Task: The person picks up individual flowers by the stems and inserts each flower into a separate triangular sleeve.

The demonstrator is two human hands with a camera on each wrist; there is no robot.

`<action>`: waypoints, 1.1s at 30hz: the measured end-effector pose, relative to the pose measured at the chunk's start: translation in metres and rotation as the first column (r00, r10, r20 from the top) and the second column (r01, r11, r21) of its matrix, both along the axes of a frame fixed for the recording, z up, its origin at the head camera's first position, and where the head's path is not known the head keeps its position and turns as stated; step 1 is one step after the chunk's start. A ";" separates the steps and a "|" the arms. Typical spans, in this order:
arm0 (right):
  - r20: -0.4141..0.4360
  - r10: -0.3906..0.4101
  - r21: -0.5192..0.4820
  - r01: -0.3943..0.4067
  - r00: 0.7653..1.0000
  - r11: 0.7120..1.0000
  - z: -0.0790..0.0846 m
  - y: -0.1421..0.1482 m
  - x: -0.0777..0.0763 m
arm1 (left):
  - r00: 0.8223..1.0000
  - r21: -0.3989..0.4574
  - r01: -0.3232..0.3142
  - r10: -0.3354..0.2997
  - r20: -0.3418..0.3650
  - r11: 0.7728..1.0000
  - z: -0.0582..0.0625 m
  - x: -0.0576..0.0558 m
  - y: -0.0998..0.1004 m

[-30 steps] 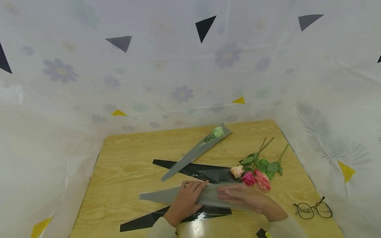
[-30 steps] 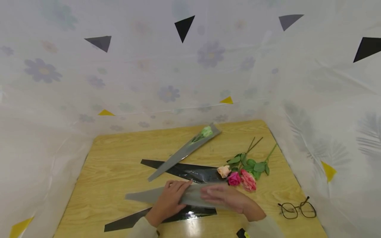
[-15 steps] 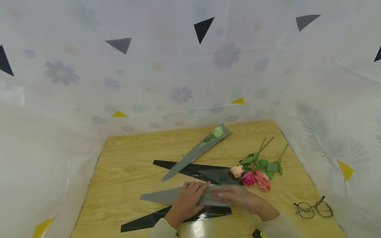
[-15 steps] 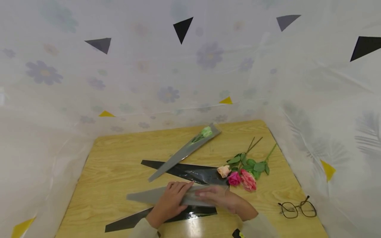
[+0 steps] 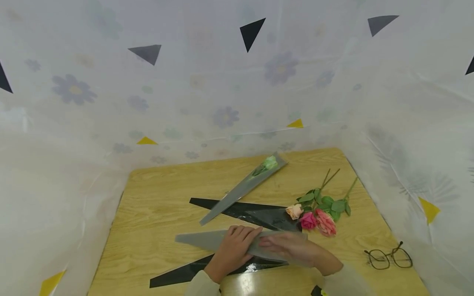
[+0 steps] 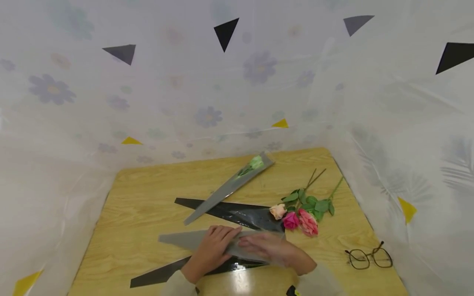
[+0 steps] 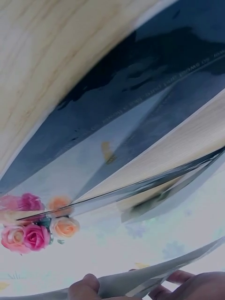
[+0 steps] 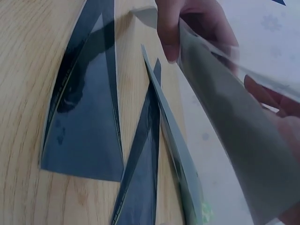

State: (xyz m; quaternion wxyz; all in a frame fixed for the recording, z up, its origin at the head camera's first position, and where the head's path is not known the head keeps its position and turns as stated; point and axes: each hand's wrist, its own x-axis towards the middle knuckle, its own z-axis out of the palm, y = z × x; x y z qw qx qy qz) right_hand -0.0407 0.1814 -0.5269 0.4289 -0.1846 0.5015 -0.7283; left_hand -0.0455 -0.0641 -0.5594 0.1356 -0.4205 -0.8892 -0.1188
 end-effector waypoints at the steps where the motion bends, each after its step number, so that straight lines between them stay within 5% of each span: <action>1: -0.001 -0.007 0.012 0.007 1.000 1.000 0.000 -0.001 0.000 | 1.000 0.002 0.004 -0.004 0.004 1.000 0.000 0.000 0.000; 8: -0.070 -0.037 0.176 0.049 0.997 0.983 0.000 -0.007 0.000 | 1.000 0.021 0.016 -0.016 -0.020 1.000 0.001 0.000 0.001; 14: -0.088 -0.041 0.221 0.059 0.995 0.974 0.001 -0.009 0.000 | 0.999 0.007 0.001 -0.001 -0.051 1.000 0.001 0.000 0.000; 27: -0.031 -0.050 -0.012 0.049 0.998 0.999 0.001 0.005 -0.002 | 0.996 0.017 -0.092 0.092 -0.019 0.996 -0.008 -0.005 -0.018; 33: -0.007 -0.062 0.021 0.062 0.998 0.998 0.006 0.007 -0.001 | 0.995 0.023 -0.095 0.095 0.010 0.995 -0.007 -0.005 -0.025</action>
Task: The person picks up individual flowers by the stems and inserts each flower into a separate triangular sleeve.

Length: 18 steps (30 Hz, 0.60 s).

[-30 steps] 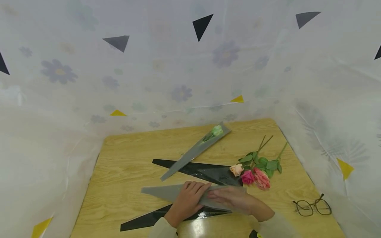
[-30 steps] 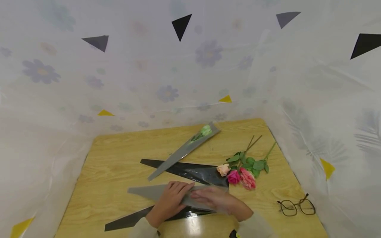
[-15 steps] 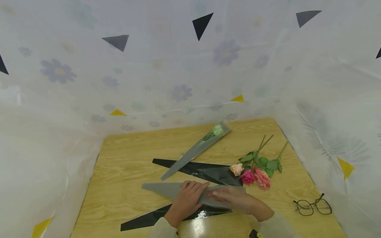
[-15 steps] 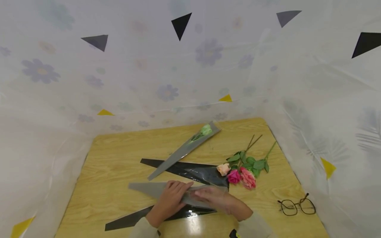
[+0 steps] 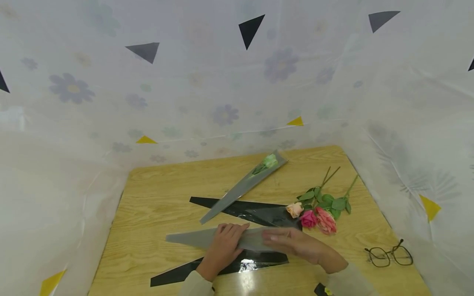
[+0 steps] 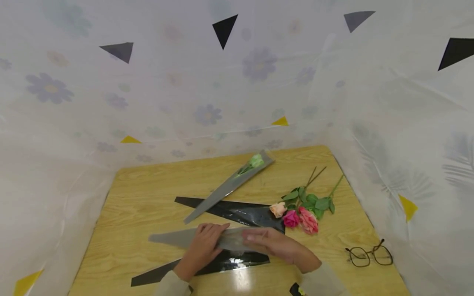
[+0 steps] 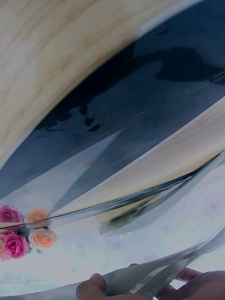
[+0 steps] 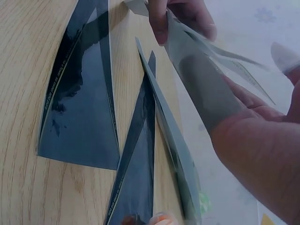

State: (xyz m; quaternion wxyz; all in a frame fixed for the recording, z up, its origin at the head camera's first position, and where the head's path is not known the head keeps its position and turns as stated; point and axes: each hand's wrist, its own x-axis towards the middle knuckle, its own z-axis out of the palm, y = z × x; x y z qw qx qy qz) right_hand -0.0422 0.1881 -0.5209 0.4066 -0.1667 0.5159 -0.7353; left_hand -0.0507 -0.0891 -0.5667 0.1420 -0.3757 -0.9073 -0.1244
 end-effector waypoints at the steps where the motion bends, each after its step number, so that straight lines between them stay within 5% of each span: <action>1: 0.001 -0.004 0.010 0.004 1.000 1.000 0.000 0.000 0.000 | 1.000 -0.002 -0.002 0.002 0.005 1.000 0.000 0.000 0.000; 13: -0.048 -0.005 0.002 0.005 0.999 1.000 0.001 0.015 -0.004 | 0.999 0.025 -0.036 0.035 0.029 0.999 0.000 -0.003 -0.010; 16: -0.093 -0.075 0.095 0.084 0.993 0.992 0.004 0.032 -0.010 | 0.998 0.015 -0.052 0.052 0.032 0.999 0.001 -0.004 -0.014; 18: -0.126 -0.172 0.198 0.195 0.977 0.961 0.008 0.045 -0.016 | 0.998 0.018 -0.062 0.061 0.027 0.998 0.001 -0.005 -0.017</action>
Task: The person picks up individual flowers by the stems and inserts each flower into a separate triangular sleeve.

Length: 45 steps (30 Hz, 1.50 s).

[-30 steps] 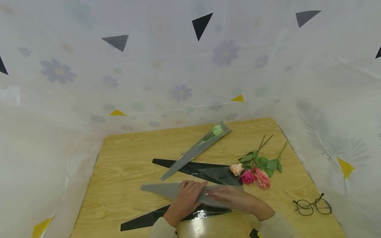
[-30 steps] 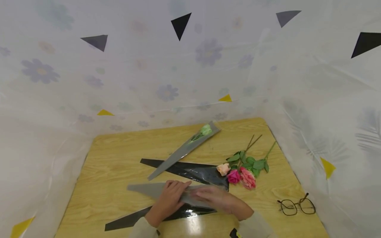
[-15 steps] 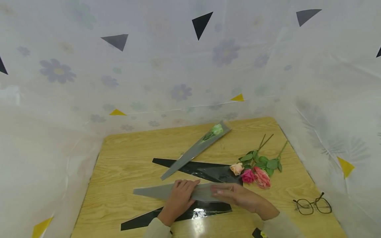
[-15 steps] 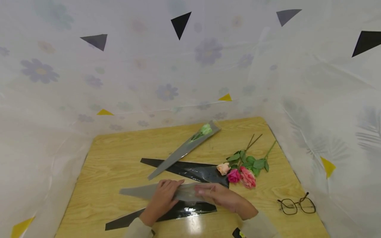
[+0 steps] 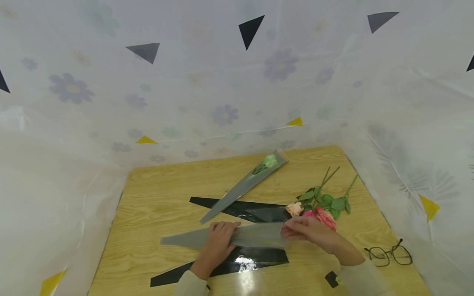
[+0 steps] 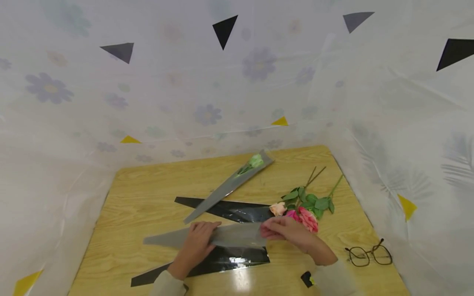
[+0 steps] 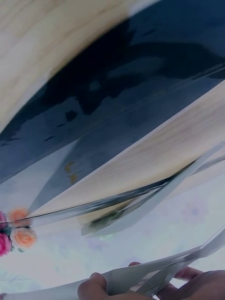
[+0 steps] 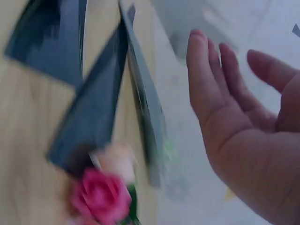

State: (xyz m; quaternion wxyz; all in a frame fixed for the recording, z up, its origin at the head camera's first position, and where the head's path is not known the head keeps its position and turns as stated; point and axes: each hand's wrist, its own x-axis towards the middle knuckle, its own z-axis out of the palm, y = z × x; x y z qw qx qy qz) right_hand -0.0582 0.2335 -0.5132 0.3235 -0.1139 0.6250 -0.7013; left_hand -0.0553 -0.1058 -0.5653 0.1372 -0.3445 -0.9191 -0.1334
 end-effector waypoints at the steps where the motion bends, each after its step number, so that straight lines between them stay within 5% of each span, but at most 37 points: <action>1: -0.008 -0.067 0.058 0.067 0.998 0.996 0.001 0.007 -0.003 | 1.000 0.002 -0.004 0.004 -0.003 1.000 0.000 0.000 -0.001; 3: -0.081 -0.182 0.197 0.195 0.980 0.961 0.005 0.020 -0.009 | 1.000 0.005 -0.014 0.014 -0.009 1.000 -0.001 0.000 -0.004; 6: -0.220 -0.290 0.365 0.354 0.931 0.861 0.005 0.038 -0.018 | 1.000 0.010 -0.020 0.021 -0.016 1.000 -0.002 0.000 -0.006; 10: -0.384 -0.298 0.524 0.472 0.874 0.709 -0.003 0.053 -0.032 | 1.000 0.003 -0.024 0.024 -0.018 1.000 -0.003 0.001 -0.008; 13: -0.429 -0.282 0.581 0.501 0.858 0.641 -0.014 0.059 -0.044 | 1.000 -0.002 -0.021 0.021 -0.019 1.000 -0.003 0.002 -0.009; 19: -0.469 -0.255 0.652 0.526 0.846 0.546 -0.029 0.062 -0.065 | 1.000 -0.008 -0.023 0.023 -0.014 1.000 -0.005 0.003 -0.009; 28: -0.449 -0.246 0.734 0.512 0.859 0.447 -0.037 0.069 -0.078 | 1.000 0.000 -0.020 0.020 -0.006 1.000 -0.005 0.003 -0.011; 36: -0.408 -0.231 0.765 0.469 0.883 0.442 -0.047 0.072 -0.076 | 1.000 0.002 -0.029 0.029 -0.004 1.000 -0.002 0.003 -0.012; 39: -0.396 -0.264 0.747 0.475 0.880 0.465 -0.052 0.074 -0.076 | 0.999 -0.004 -0.032 0.032 0.007 0.999 -0.002 0.003 -0.013; 45: -0.310 -0.406 0.654 0.503 0.860 0.565 -0.058 0.079 -0.077 | 0.999 0.000 -0.039 0.039 0.014 0.999 -0.005 0.001 -0.016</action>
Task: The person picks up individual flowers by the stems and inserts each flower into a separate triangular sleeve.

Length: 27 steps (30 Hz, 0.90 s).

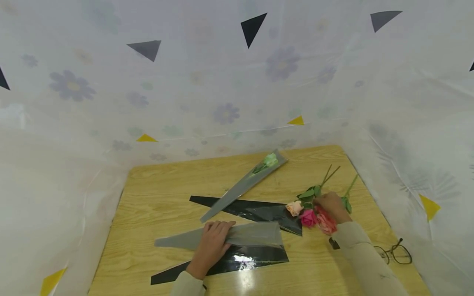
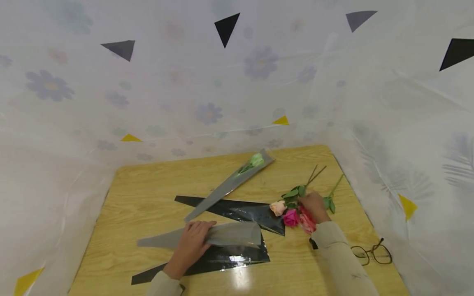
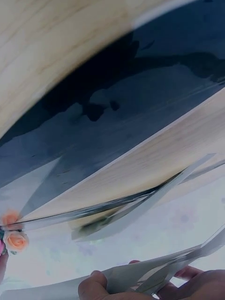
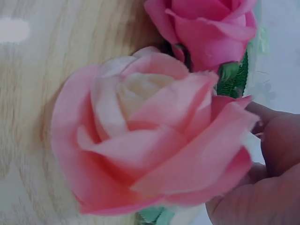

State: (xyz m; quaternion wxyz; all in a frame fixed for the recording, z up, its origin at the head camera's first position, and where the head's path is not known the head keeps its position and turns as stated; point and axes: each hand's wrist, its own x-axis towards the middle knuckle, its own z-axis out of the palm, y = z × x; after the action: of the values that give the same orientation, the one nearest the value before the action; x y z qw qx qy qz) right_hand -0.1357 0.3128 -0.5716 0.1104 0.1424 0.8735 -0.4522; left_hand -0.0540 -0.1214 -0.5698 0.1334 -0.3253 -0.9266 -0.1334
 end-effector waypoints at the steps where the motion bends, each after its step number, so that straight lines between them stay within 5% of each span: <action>1: 0.001 -0.018 -0.024 0.018 1.000 1.000 0.001 0.000 0.000 | 1.000 0.003 -0.001 0.001 -0.005 1.000 0.000 0.000 -0.001; 6: -0.060 -0.095 -0.167 0.083 0.994 0.982 0.020 -0.006 0.001 | 1.000 0.020 -0.005 0.006 -0.026 1.000 0.001 -0.001 -0.004; 10: -0.160 -0.086 -0.242 0.045 0.983 0.969 0.041 -0.013 0.004 | 1.000 0.041 -0.013 0.014 -0.026 0.999 0.001 -0.003 -0.007; 16: -0.372 0.082 0.105 -0.046 0.924 0.993 0.071 -0.020 0.012 | 0.998 0.073 -0.029 0.033 -0.052 0.997 0.000 -0.007 -0.015; 22: -0.536 0.309 0.331 -0.142 0.786 0.933 0.084 -0.021 0.026 | 0.997 0.097 -0.064 0.068 -0.038 0.993 0.004 -0.012 -0.027; 27: -0.498 0.460 0.438 -0.245 0.735 0.865 0.086 -0.017 0.036 | 0.995 0.088 -0.099 0.099 0.003 0.991 0.009 -0.017 -0.036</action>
State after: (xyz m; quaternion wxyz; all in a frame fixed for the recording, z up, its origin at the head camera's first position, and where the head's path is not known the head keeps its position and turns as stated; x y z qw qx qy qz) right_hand -0.0996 0.2958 -0.4855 -0.1066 -0.1586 0.9395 -0.2844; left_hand -0.0712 -0.1575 -0.5607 0.1548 -0.2727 -0.9347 -0.1672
